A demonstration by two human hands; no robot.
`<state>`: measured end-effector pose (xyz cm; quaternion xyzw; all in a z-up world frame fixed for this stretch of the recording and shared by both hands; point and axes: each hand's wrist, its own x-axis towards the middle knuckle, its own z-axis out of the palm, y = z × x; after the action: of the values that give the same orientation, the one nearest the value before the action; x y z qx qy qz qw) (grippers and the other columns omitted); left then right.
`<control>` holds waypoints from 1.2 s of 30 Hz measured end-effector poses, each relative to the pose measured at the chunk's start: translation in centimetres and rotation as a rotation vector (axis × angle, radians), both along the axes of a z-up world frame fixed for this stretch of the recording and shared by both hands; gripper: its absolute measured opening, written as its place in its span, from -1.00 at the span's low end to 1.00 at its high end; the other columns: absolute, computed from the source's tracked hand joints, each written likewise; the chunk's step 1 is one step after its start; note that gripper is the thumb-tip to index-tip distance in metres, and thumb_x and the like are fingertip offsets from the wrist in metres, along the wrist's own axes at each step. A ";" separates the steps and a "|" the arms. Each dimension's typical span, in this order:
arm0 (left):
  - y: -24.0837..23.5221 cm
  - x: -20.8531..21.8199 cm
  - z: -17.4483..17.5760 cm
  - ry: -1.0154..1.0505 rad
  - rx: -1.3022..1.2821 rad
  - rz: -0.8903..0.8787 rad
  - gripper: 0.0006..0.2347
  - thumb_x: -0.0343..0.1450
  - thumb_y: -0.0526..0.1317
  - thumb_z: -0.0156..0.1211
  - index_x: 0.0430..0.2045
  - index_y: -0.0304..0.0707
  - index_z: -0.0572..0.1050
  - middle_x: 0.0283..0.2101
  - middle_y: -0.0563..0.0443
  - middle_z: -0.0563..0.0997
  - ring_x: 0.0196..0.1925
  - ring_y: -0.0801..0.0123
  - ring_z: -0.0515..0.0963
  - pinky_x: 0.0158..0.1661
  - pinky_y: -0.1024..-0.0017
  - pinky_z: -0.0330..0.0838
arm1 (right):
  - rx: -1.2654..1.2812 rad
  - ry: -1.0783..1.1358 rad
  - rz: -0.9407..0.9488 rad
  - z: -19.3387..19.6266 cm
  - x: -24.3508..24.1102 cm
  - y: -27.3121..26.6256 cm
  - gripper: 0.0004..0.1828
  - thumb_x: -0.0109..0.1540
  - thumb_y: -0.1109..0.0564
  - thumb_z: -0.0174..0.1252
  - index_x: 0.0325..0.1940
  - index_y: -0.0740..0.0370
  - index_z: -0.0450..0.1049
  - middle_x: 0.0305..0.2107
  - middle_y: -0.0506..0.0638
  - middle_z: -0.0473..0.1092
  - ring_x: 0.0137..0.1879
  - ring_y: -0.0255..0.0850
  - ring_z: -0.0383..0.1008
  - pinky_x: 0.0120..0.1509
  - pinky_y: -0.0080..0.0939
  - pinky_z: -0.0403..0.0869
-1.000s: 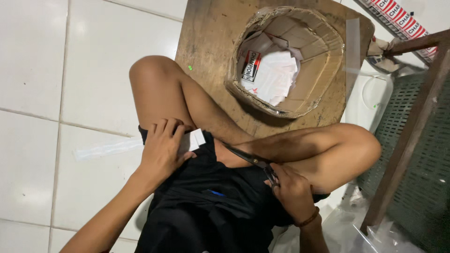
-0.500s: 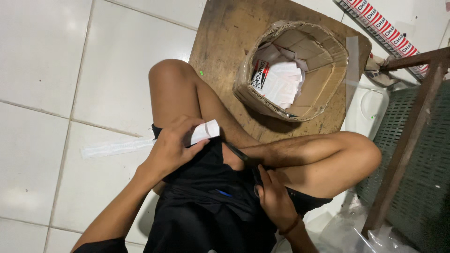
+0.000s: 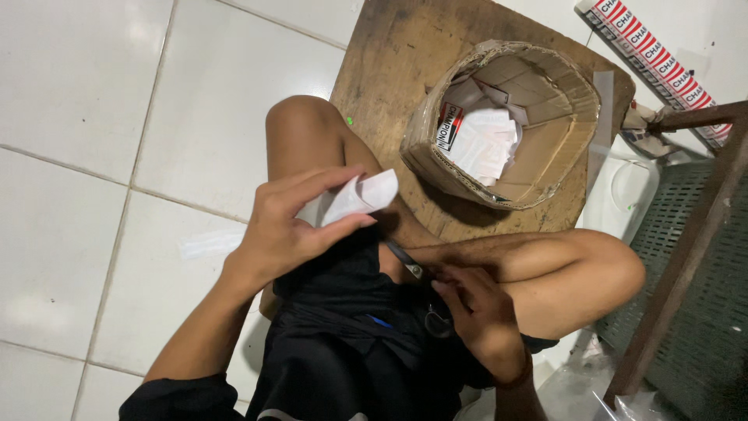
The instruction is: The person sits cross-legged on the floor and uses scissors to cut a long strip of white paper into smaller pieces. The cut pieces are placed into a cardboard box positioned on a wooden stool in front of them.
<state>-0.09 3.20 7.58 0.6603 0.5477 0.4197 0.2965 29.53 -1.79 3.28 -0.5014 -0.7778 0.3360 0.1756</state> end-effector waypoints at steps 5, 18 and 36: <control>-0.3 3.0 -0.1 -0.085 0.117 -0.216 -0.59 0.37 -0.22 0.37 0.04 -0.45 0.41 0.03 -0.29 0.58 0.03 0.09 0.64 0.08 0.33 0.52 | -0.331 0.606 -0.375 4.0 -4.7 3.7 -0.20 0.23 -0.36 -0.05 0.16 0.44 0.38 -0.30 0.21 0.54 -0.17 -0.17 0.59 -0.11 -0.33 0.55; -0.2 5.6 -1.7 -0.460 0.037 -0.208 -0.63 0.29 -0.35 0.40 -0.02 -0.43 0.52 0.02 -0.22 0.63 0.09 0.02 0.62 0.12 0.10 0.50 | -0.137 0.402 -0.464 3.4 -4.6 5.0 -0.83 0.17 0.24 0.29 -0.17 0.33 0.61 -0.49 0.13 0.59 -0.36 -0.29 0.58 -0.31 -0.25 0.60; -1.2 7.1 -3.7 -1.061 -0.298 -0.332 -0.53 0.40 -0.40 0.20 0.21 -0.60 0.26 0.24 -0.40 0.42 0.33 0.13 0.34 0.26 0.26 0.28 | -0.285 0.483 -0.496 4.0 -6.6 5.3 -0.82 0.16 0.21 0.30 -0.17 0.29 0.62 -0.41 0.06 0.62 -0.33 -0.32 0.58 -0.32 -0.26 0.61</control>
<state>7.02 1.95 3.93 0.3874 0.2662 0.5596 0.6826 22.93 3.51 7.25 -0.6003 -0.5140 0.4968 0.3586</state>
